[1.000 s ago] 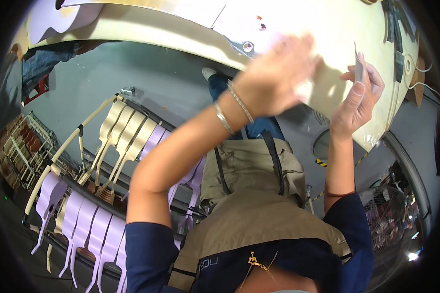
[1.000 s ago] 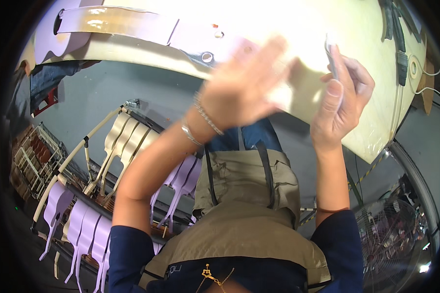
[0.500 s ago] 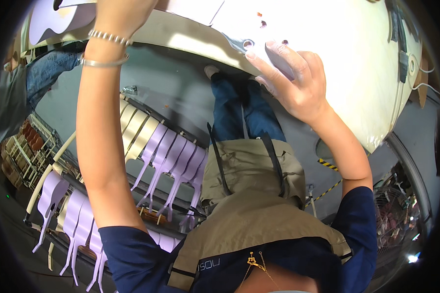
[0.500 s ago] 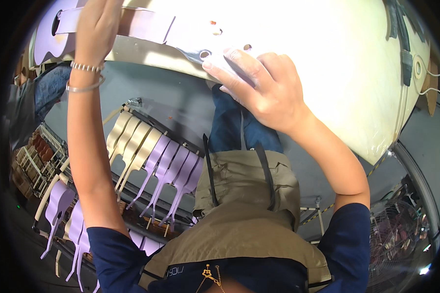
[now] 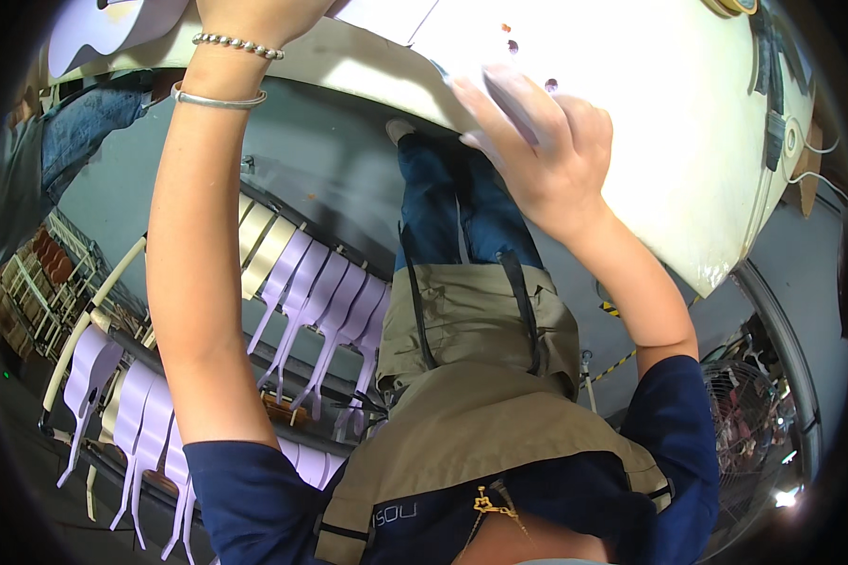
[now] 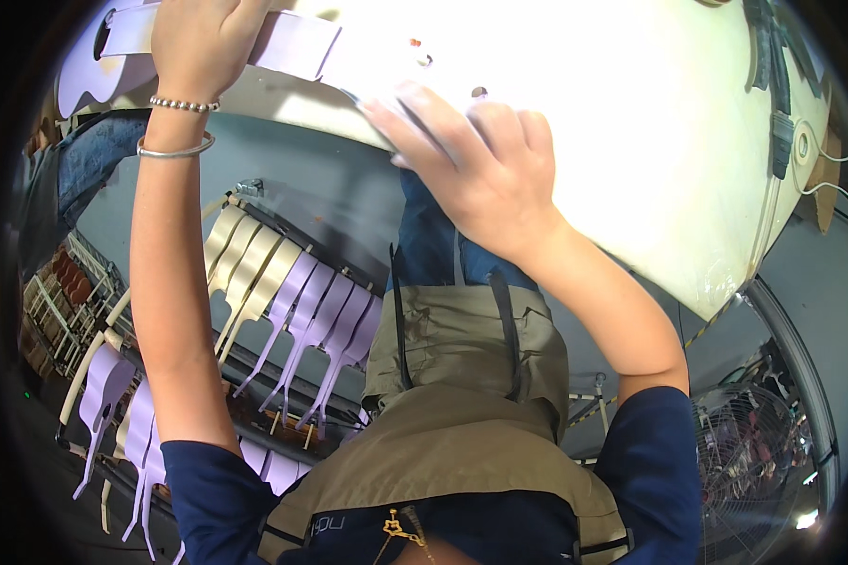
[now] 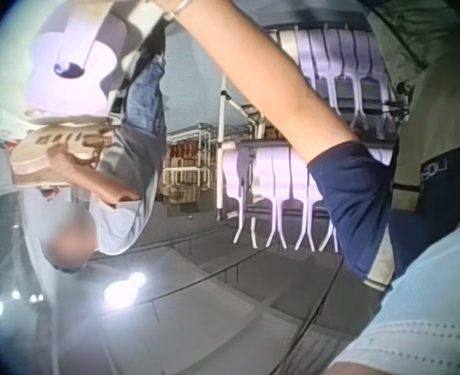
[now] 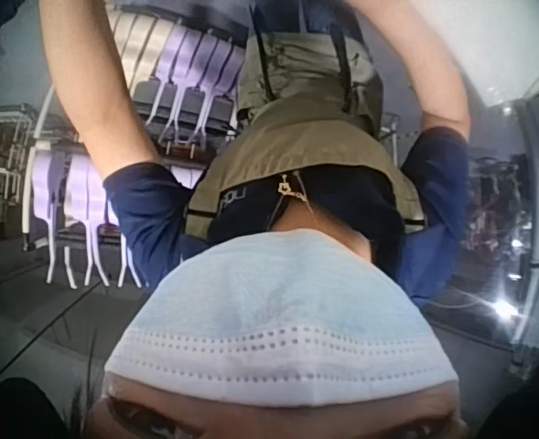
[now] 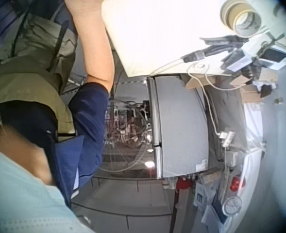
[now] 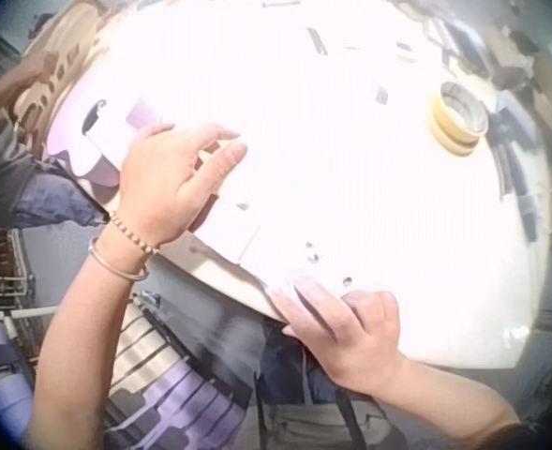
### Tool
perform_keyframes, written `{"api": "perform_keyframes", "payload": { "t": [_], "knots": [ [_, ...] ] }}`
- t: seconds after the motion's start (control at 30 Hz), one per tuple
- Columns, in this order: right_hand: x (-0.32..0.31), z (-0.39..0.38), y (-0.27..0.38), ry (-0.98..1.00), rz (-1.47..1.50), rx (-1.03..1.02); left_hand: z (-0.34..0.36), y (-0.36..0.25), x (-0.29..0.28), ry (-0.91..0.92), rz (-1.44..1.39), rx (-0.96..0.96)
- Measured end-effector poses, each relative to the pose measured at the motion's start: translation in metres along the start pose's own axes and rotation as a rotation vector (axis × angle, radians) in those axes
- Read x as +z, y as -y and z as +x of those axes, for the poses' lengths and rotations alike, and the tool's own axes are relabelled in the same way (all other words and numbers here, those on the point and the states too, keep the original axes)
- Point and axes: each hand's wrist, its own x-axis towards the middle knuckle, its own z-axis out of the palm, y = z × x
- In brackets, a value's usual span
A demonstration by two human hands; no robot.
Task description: The person sands a purple guitar neck and headstock using a sanding block, focusing on the edges and surfaces. They repeatedly flip and rotate the piece to sand different sides and areas, including the headstock and the neck joint.
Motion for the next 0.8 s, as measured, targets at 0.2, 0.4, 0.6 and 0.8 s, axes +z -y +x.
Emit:
{"api": "perform_keyframes", "payload": {
  "t": [0.2, 0.4, 0.6, 0.8],
  "knots": [
    [0.006, 0.003, 0.006, -0.035, -0.073, 0.008, 0.003, -0.006, -0.002, 0.005, -0.011, -0.003],
    [-0.002, -0.005, 0.014, 0.029, -0.06, 0.048, -0.003, -0.003, -0.009, -0.021, -0.074, -0.023],
    [-0.009, -0.004, 0.009, 0.059, -0.058, 0.036, -0.002, 0.0, 0.0, -0.055, -0.09, -0.022],
    [0.006, 0.002, 0.005, -0.035, -0.138, -0.008, 0.003, -0.01, -0.006, -0.018, -0.058, -0.042]
  ]
}}
